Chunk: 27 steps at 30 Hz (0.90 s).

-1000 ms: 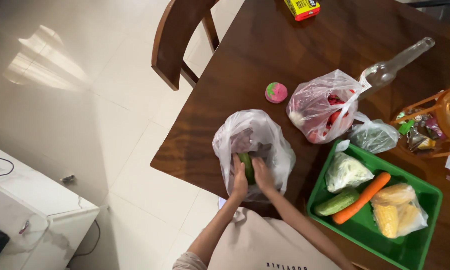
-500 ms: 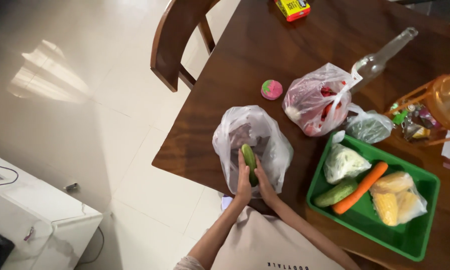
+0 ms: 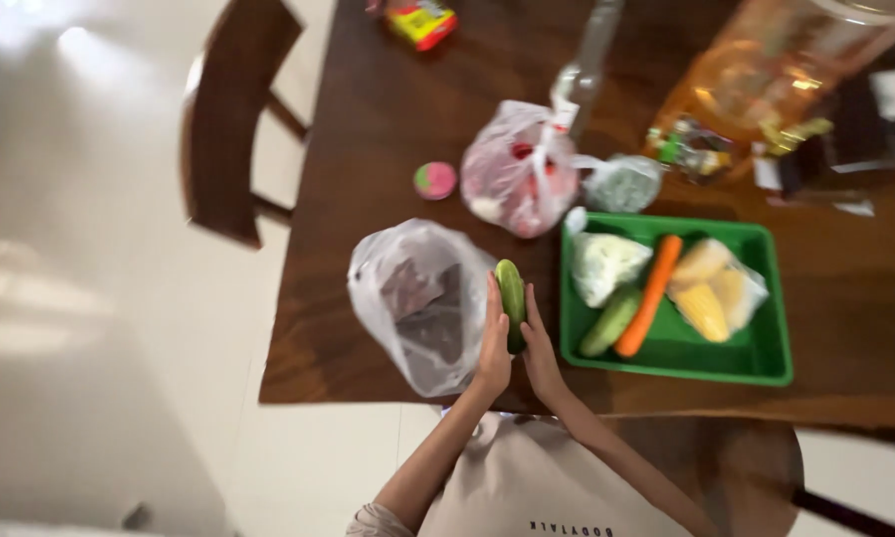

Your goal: Organizing vegetables and items from plastic bags into a tray.

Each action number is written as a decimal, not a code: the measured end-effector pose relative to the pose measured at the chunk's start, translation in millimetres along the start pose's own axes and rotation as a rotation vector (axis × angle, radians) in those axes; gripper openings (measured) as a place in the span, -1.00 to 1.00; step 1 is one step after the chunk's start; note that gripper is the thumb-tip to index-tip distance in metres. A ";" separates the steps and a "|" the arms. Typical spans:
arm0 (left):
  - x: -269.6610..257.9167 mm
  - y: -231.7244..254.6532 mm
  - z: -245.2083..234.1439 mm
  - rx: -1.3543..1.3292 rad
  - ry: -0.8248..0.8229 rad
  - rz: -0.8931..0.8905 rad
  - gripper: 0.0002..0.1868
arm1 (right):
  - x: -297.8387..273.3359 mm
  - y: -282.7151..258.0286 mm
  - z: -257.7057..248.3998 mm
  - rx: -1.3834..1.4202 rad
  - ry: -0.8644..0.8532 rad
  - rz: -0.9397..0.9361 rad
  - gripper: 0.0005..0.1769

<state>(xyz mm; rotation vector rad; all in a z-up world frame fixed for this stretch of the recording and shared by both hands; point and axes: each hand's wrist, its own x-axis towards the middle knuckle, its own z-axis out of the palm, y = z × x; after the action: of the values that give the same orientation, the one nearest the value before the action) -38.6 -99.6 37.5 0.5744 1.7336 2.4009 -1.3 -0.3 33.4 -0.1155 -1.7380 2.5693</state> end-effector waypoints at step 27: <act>42.8 -191.0 203.1 -0.313 -0.466 -0.396 -0.12 | -44.0 35.0 -256.9 -0.429 0.707 -0.109 -0.35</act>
<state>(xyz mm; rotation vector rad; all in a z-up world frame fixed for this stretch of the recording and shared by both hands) -24.8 158.0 -76.4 0.6134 1.1297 1.9987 64.2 221.1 -92.5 -0.7981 -1.8546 1.7094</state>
